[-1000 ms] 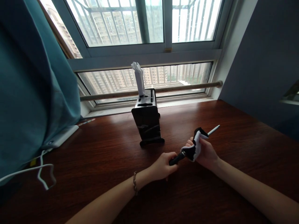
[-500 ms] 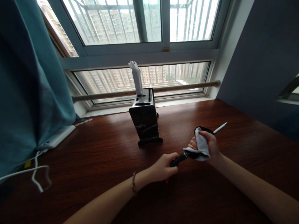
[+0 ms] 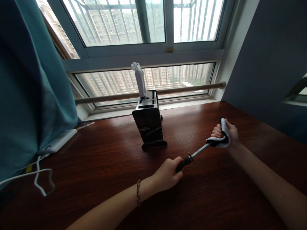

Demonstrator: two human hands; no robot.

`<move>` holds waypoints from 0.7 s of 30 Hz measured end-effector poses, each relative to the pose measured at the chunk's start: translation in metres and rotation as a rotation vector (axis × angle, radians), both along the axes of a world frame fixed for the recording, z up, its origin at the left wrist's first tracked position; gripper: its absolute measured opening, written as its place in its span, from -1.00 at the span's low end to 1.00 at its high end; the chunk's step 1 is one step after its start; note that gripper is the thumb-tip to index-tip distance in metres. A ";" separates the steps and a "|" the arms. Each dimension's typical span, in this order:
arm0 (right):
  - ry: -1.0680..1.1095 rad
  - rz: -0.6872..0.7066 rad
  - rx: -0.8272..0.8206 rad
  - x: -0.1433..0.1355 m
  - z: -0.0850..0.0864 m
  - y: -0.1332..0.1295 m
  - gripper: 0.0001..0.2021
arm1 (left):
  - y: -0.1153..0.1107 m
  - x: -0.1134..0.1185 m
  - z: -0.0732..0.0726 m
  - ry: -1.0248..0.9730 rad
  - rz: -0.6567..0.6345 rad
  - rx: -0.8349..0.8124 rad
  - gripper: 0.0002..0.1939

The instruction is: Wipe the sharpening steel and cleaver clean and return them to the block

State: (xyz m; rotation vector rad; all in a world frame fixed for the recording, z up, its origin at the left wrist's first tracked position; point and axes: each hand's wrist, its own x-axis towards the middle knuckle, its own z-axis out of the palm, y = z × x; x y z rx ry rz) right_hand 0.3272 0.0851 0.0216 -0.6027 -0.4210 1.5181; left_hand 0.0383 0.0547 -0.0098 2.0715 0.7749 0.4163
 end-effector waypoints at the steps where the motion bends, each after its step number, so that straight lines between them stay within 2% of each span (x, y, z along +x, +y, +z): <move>1: 0.009 -0.006 -0.008 0.003 0.000 0.000 -0.46 | -0.002 0.001 -0.001 -0.010 0.018 0.015 -0.90; 3: 0.039 0.000 -0.018 0.008 -0.003 0.001 -0.47 | -0.003 0.002 -0.003 -0.041 0.045 -0.014 -0.93; 4: 0.054 0.011 -0.015 0.010 -0.004 0.001 -0.49 | -0.002 0.002 -0.002 -0.053 0.044 -0.088 -0.93; 5: 0.066 0.028 -0.004 0.013 -0.007 0.002 -0.50 | 0.000 0.002 -0.001 -0.065 0.034 -0.214 -0.91; 9: 0.077 0.094 0.127 0.024 -0.017 0.007 -0.54 | 0.011 -0.003 0.007 -0.156 -0.086 -0.930 -0.73; 11: 0.064 0.125 0.193 0.029 -0.021 0.009 -0.54 | 0.014 -0.005 0.011 -0.198 -0.140 -1.080 -0.72; 12: 0.059 0.140 0.216 0.031 -0.022 0.010 -0.54 | 0.014 -0.006 0.013 -0.191 -0.144 -1.068 -0.72; 14: 0.053 0.163 0.245 0.034 -0.024 0.011 -0.54 | 0.012 -0.007 0.015 -0.125 -0.109 -0.861 -0.76; 15: 0.050 0.167 0.250 0.035 -0.024 0.012 -0.53 | 0.010 -0.007 0.015 -0.077 -0.083 -0.669 -0.79; 19: 0.040 0.153 0.224 0.036 -0.026 0.012 -0.51 | 0.002 -0.008 0.012 0.198 -0.019 0.280 -0.86; 21: 0.044 0.154 0.210 0.035 -0.026 0.012 -0.50 | 0.003 -0.010 0.011 0.383 -0.020 0.589 -0.79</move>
